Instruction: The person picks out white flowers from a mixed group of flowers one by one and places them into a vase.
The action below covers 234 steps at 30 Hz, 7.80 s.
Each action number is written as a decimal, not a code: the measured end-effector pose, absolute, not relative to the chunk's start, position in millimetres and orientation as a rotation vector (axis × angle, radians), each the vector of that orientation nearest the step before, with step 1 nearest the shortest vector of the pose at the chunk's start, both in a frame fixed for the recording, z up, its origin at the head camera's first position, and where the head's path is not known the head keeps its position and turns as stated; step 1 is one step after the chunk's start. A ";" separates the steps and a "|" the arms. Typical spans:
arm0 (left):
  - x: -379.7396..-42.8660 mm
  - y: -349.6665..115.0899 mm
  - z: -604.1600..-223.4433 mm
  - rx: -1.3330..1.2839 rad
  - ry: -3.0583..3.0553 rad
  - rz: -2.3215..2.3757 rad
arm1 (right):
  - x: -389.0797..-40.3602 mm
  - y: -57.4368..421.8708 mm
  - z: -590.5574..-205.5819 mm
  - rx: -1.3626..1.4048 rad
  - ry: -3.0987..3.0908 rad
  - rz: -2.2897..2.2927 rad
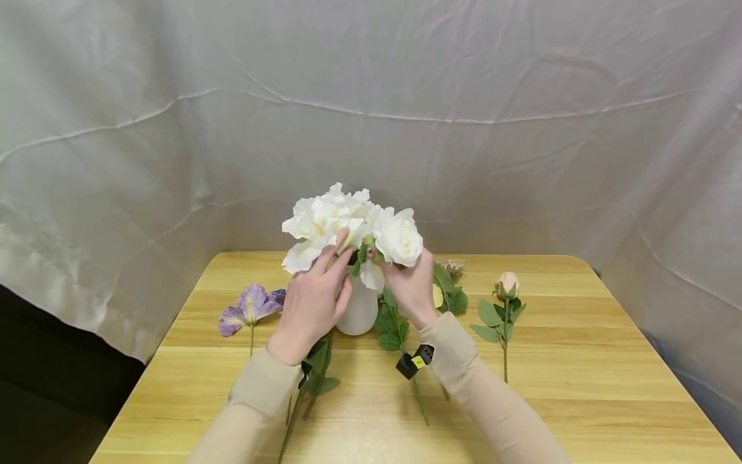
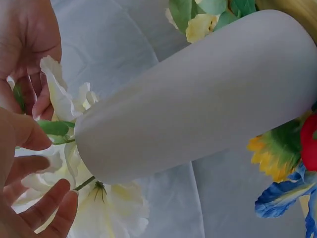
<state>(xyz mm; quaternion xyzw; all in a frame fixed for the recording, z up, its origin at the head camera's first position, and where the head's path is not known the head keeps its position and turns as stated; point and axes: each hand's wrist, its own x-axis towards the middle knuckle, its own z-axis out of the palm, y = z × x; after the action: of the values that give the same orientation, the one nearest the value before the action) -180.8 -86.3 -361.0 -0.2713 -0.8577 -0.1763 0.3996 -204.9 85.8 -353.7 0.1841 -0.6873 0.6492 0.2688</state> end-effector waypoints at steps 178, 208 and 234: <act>-143.0 -63.9 -435.6 -1.127 -2.811 -0.590 | -174.5 164.1 -485.4 0.008 -2.249 3.119; -153.5 -30.0 -397.3 -0.955 -2.428 -0.464 | -162.6 166.7 -459.3 0.018 -2.235 2.340; -157.8 -61.9 -396.4 -0.794 -2.154 -0.733 | -172.0 168.8 -412.5 0.224 -1.907 2.089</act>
<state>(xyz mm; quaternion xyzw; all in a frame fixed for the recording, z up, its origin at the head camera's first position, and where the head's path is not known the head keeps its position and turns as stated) -157.8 -61.9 -396.4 -0.3077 -0.8348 -0.2841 0.3575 -172.0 168.8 -412.5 0.0781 -0.6643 0.7278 0.1516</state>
